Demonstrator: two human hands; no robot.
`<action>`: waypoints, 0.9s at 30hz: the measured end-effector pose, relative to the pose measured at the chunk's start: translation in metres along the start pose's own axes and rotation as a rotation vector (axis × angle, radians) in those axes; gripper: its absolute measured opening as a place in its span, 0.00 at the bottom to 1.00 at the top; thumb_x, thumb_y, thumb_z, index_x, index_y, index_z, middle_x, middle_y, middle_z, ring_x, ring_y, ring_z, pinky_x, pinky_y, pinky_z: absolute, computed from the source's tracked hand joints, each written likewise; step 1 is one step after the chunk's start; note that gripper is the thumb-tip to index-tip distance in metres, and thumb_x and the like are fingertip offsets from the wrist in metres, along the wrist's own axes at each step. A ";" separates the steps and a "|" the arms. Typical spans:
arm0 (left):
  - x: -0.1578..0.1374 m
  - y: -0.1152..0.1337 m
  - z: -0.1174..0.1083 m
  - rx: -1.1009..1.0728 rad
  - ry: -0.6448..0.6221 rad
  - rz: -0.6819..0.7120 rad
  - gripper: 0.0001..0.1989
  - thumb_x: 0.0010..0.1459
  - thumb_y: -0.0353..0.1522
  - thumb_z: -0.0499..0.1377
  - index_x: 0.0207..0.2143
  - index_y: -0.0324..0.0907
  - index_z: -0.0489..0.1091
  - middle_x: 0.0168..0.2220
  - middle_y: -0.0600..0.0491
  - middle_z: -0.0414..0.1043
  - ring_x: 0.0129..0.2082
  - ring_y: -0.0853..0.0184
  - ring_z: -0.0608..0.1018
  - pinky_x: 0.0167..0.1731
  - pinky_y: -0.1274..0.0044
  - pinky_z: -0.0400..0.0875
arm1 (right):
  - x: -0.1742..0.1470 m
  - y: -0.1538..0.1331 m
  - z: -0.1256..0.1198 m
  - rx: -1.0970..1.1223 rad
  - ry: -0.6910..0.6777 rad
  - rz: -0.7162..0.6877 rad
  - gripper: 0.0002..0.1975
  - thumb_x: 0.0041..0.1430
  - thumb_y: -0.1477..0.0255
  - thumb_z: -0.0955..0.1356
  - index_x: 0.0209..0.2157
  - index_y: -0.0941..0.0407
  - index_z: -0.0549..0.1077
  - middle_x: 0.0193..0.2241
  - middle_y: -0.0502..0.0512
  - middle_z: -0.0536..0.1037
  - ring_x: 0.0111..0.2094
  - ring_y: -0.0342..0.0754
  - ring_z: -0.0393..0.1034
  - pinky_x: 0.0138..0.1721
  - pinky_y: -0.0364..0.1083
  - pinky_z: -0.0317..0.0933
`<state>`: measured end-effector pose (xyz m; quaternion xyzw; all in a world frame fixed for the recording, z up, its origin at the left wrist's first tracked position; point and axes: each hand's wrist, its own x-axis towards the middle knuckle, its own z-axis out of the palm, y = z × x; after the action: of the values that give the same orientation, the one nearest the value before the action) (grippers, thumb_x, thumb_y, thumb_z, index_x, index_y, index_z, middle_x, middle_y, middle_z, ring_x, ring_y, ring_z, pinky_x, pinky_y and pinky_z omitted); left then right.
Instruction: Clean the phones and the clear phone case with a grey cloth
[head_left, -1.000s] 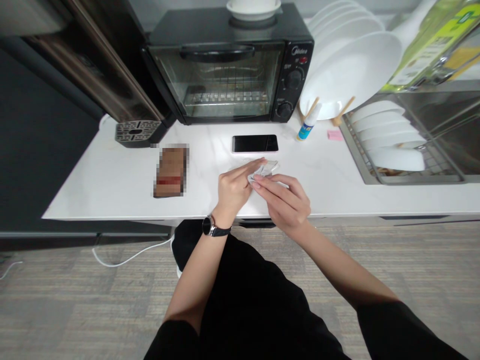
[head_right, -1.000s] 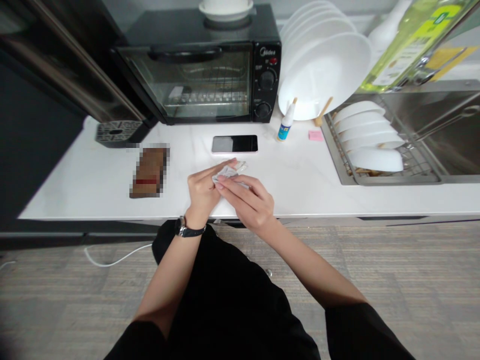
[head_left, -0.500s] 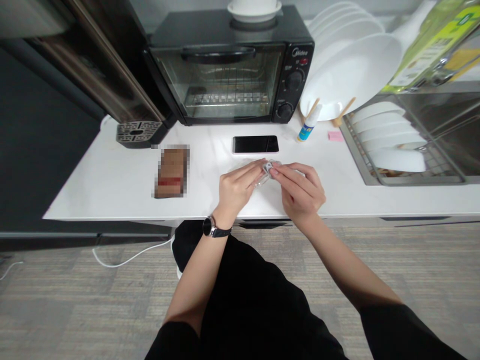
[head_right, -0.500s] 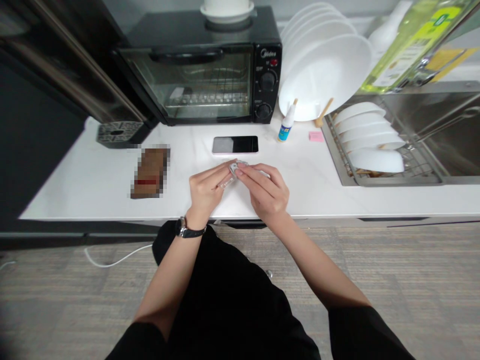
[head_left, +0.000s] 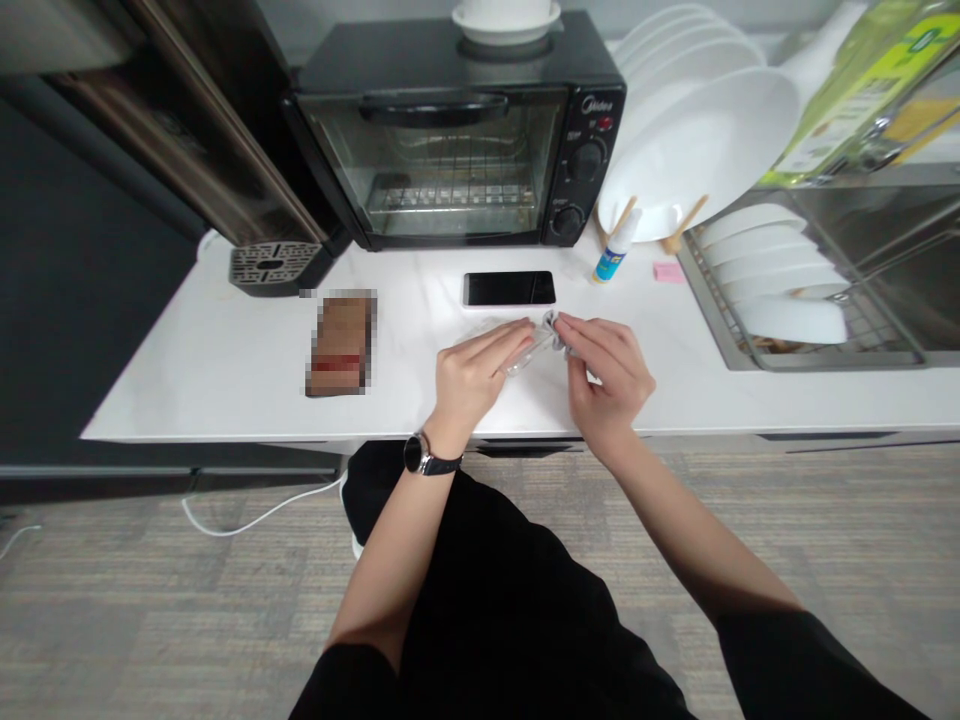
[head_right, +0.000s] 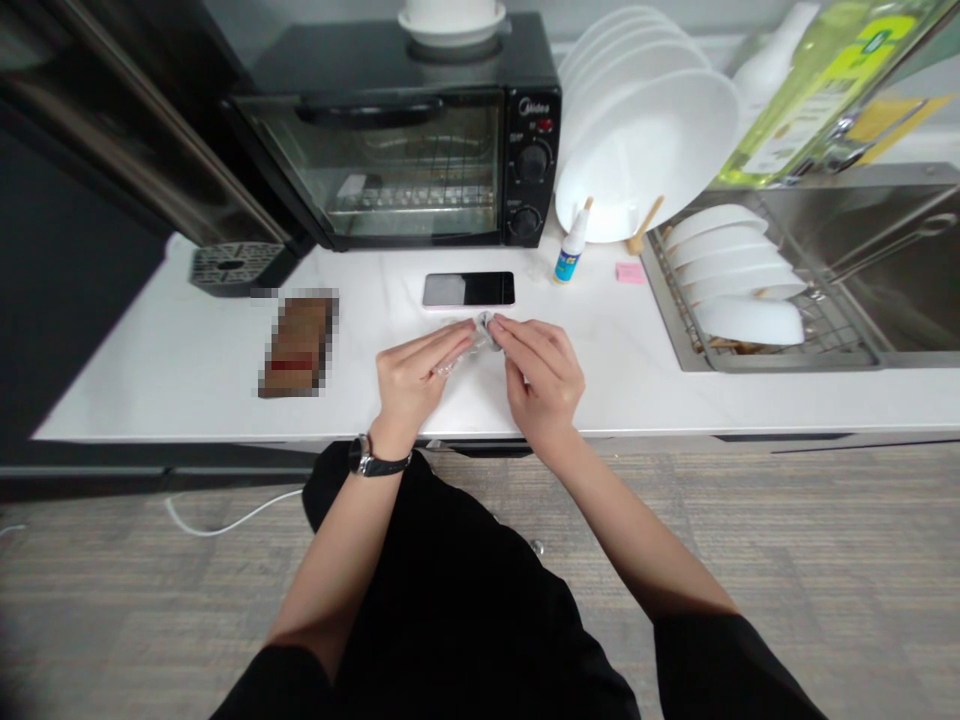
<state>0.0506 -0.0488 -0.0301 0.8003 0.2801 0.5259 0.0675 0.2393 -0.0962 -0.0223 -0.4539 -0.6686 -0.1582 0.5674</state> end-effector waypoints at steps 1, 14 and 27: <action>0.000 0.000 0.000 -0.004 -0.004 -0.006 0.13 0.78 0.33 0.65 0.58 0.46 0.87 0.54 0.49 0.90 0.54 0.60 0.92 0.60 0.71 0.89 | 0.000 -0.001 0.000 0.006 0.011 -0.021 0.20 0.78 0.78 0.66 0.57 0.49 0.87 0.48 0.58 0.92 0.46 0.55 0.86 0.48 0.58 0.83; -0.002 0.002 -0.003 0.054 -0.021 0.017 0.15 0.78 0.27 0.61 0.59 0.44 0.85 0.57 0.49 0.89 0.55 0.61 0.91 0.56 0.72 0.90 | -0.010 -0.033 0.000 0.119 -0.027 -0.179 0.22 0.76 0.79 0.70 0.64 0.48 0.83 0.51 0.56 0.92 0.48 0.54 0.87 0.45 0.54 0.86; -0.003 -0.001 -0.001 0.011 -0.016 0.026 0.17 0.78 0.27 0.61 0.61 0.45 0.85 0.59 0.50 0.88 0.57 0.60 0.91 0.60 0.72 0.88 | -0.017 -0.007 0.002 0.117 -0.022 -0.244 0.25 0.76 0.77 0.72 0.68 0.42 0.80 0.52 0.52 0.91 0.48 0.54 0.87 0.45 0.53 0.86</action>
<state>0.0482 -0.0495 -0.0323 0.8083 0.2719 0.5189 0.0585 0.2311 -0.1058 -0.0362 -0.3368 -0.7333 -0.1817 0.5620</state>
